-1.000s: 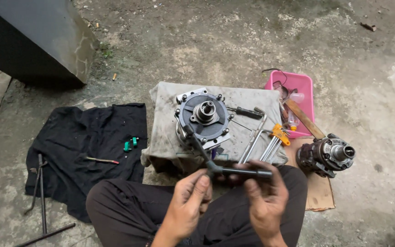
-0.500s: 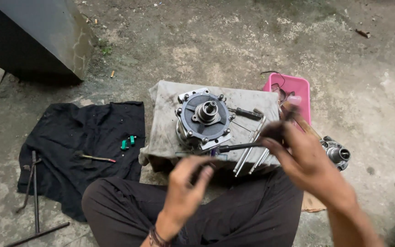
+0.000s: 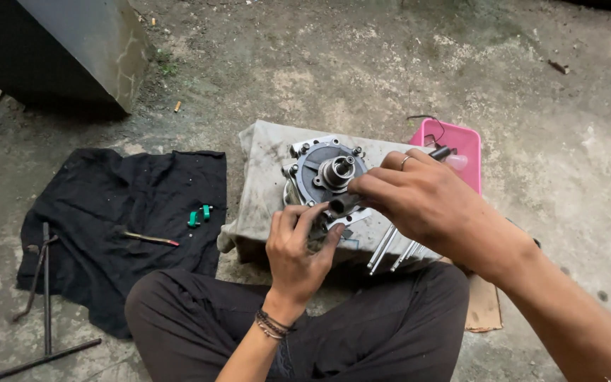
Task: Using a T-handle wrench to tighten or loosen bolts on a mechanical housing
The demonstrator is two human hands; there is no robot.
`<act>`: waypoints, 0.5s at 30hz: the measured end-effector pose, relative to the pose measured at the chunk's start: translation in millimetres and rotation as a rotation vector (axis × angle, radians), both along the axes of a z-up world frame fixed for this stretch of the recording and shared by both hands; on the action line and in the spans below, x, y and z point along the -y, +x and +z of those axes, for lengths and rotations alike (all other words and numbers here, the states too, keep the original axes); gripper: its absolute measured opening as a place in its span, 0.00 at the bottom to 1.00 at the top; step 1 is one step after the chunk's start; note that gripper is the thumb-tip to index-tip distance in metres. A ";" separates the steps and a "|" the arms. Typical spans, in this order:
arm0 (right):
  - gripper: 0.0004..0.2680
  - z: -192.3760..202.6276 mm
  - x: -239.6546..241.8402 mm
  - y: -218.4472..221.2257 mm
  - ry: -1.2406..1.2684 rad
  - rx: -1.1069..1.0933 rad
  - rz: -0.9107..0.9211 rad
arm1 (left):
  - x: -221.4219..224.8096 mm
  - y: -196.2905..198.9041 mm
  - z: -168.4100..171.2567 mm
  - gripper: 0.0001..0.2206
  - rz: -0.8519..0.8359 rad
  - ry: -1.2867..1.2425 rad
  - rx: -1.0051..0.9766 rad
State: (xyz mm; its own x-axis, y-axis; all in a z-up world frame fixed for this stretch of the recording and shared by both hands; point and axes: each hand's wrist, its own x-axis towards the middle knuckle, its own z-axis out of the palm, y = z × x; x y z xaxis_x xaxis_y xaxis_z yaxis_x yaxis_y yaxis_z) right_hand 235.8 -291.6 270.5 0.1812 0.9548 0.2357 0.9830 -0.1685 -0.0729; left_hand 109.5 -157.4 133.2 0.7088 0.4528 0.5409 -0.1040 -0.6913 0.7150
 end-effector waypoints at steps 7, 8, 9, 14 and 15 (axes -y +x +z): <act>0.08 -19.5 -1.2 13.0 -0.085 0.109 0.076 | -2.5 4.8 -8.8 0.13 0.031 0.047 0.019; 0.08 -18.0 -2.0 12.7 -0.097 0.110 0.083 | -2.1 4.8 -9.5 0.13 0.023 0.035 0.023; 0.09 -16.2 -3.0 12.7 -0.108 0.112 0.091 | -2.0 5.2 -9.9 0.13 0.014 0.024 0.028; 0.07 -12.7 -4.1 12.3 -0.154 0.098 0.095 | -1.1 4.2 -8.9 0.15 0.022 0.015 0.034; 0.08 -10.0 -5.0 11.7 -0.157 0.075 0.099 | -1.6 4.4 -8.4 0.15 0.021 0.003 0.035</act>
